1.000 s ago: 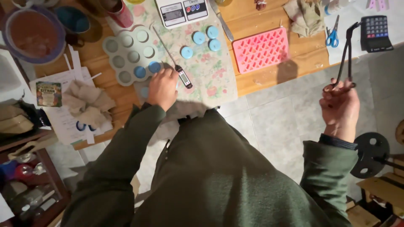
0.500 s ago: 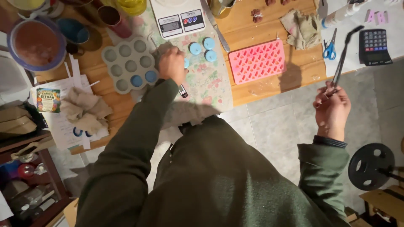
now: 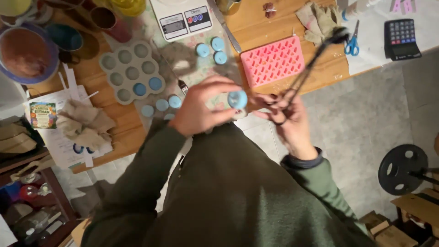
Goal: The person is preparing and molding small candles, using a thermometer and long-nose pliers.
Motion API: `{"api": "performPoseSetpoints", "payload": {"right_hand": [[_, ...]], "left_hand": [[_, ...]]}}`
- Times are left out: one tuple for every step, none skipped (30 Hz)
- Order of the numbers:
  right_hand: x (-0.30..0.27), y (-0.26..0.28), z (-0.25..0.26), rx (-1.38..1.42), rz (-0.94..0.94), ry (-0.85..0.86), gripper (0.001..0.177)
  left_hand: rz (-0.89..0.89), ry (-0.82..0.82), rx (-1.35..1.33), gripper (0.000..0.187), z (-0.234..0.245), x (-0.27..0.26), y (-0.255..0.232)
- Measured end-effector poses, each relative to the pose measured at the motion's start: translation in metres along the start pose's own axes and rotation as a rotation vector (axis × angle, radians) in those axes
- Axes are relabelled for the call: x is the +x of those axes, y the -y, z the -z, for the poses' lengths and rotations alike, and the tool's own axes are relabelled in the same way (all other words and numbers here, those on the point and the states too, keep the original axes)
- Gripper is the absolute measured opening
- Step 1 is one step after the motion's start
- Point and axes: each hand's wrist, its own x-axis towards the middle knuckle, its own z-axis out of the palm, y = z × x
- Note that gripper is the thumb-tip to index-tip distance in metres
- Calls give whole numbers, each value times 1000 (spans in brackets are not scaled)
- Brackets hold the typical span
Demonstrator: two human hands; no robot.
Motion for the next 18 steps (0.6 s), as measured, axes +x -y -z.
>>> {"api": "performPoseSetpoints", "payload": {"right_hand": [[1,-4,-3,-2,6,-6,31],[1,-7,-7,54,-18,32,35],[3,-11,-12,113,-48,78,39],[2,-11,-14,112,-47,81,39],[1,-12,-15,163,-69,96,40],[0,-12,-17,213,-91,112,41],[-1,-12,-18,211,-95,115,41],[-2,-12,-19,219,-99,129,39],[-3,-12,-20,227,-101,140,37],[-5,-12,-23,225,-104,140,37],[-6,-11,-25,198,-82,137,36],[-7,-10,-27,170,-61,134,35],[-9,-11,-28,169,-59,133,35],[-11,-12,-28,145,-29,120,34],[-15,-13,-27,120,-2,104,33],[-17,-7,-34,118,-2,100,33],[-18,-2,-41,98,11,87,32],[-20,4,-49,78,23,74,31]], "left_hand": [[-5,7,-2,42,-2,0,-6],[-84,11,52,43,-4,0,-13],[-159,7,109,43,-5,-2,-20],[-161,6,110,43,-4,-4,-24],[-259,3,160,44,-2,-5,-28],[-357,2,210,46,-1,-7,-32],[-355,-3,210,46,0,-9,-33],[-352,11,182,46,1,-11,-34],[-350,28,152,46,1,-13,-35],[-349,26,150,46,2,-15,-34],[-323,38,87,46,3,-17,-33],[-298,50,24,46,4,-18,-32],[-300,52,23,46,4,-19,-28],[-273,69,-84,48,4,-20,-24],[-244,87,-194,49,3,-22,-20],[-244,89,-198,49,1,-24,-15],[-180,129,-383,49,-1,-26,-10],[-113,169,-567,50,-2,-29,-5]]}}
